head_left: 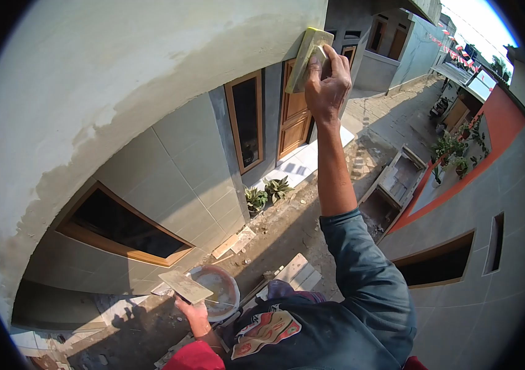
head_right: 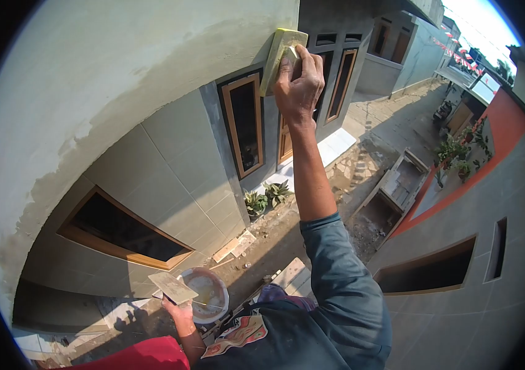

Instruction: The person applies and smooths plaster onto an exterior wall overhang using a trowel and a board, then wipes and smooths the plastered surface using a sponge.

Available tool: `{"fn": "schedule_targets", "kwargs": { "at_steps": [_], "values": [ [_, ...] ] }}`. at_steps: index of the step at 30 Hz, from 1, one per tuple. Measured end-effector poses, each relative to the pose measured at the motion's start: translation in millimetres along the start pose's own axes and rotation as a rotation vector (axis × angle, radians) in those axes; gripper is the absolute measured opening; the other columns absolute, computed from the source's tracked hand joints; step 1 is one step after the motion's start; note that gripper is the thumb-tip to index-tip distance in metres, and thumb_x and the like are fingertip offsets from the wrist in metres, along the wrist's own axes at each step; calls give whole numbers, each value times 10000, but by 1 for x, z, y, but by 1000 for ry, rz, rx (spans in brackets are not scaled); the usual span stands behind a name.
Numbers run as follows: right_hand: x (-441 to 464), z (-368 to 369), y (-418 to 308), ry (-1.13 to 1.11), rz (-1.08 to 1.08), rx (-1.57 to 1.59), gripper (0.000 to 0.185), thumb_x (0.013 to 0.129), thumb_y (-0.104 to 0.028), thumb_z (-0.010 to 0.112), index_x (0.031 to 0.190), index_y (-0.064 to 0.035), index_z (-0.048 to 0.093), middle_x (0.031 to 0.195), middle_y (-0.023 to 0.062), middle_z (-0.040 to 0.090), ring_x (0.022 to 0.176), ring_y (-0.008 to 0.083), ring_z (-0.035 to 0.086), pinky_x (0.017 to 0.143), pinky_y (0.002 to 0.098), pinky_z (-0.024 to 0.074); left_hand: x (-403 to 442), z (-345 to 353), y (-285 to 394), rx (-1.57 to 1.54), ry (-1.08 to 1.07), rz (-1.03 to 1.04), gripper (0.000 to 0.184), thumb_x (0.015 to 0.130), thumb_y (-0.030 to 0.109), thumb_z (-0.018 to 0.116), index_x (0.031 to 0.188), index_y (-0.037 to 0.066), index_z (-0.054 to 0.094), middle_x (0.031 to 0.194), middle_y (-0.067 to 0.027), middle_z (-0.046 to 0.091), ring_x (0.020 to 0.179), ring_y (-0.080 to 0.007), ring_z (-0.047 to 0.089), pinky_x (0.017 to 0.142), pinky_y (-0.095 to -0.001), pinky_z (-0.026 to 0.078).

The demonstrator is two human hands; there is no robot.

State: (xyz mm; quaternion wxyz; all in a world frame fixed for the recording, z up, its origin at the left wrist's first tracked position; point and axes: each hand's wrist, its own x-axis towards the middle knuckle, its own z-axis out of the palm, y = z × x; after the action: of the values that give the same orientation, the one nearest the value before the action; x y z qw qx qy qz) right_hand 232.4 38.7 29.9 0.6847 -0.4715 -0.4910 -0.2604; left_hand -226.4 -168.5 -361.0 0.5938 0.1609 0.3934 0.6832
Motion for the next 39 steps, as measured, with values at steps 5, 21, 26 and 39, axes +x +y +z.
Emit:
{"fn": "schedule_targets", "kwargs": {
  "at_steps": [5,21,26,39],
  "values": [
    [-21,-9,-33,-48,-115,140,279,823,-79,636,1077,34,616,925,160,600,807,263,617,741,351,501,7,38,11,-125,245,-200,464,870,481,460,1222,192,545,1255,-7,545,1148,-251,503,890,-515,407],
    [-205,-58,-73,-1014,880,765,306,910,-166,594,1166,2,598,983,48,623,852,96,562,728,238,468,-10,120,21,-294,-127,-141,368,919,243,423,1162,1,555,1095,-151,626,985,-293,612,912,-425,476],
    [-255,-43,-72,-1167,1139,1034,275,923,-17,508,1188,7,577,1017,50,632,893,83,564,784,225,451,-22,150,33,-194,-163,-167,375,935,270,424,1173,9,549,1071,-121,630,954,-235,624,841,-366,515],
    [-265,-54,-87,-1508,939,1141,268,897,22,507,1136,-6,625,1016,45,656,923,116,582,826,260,463,-7,145,26,-264,-161,-259,398,911,297,454,1178,20,554,1112,-154,612,978,-293,612,788,-442,527]
  ]
}}
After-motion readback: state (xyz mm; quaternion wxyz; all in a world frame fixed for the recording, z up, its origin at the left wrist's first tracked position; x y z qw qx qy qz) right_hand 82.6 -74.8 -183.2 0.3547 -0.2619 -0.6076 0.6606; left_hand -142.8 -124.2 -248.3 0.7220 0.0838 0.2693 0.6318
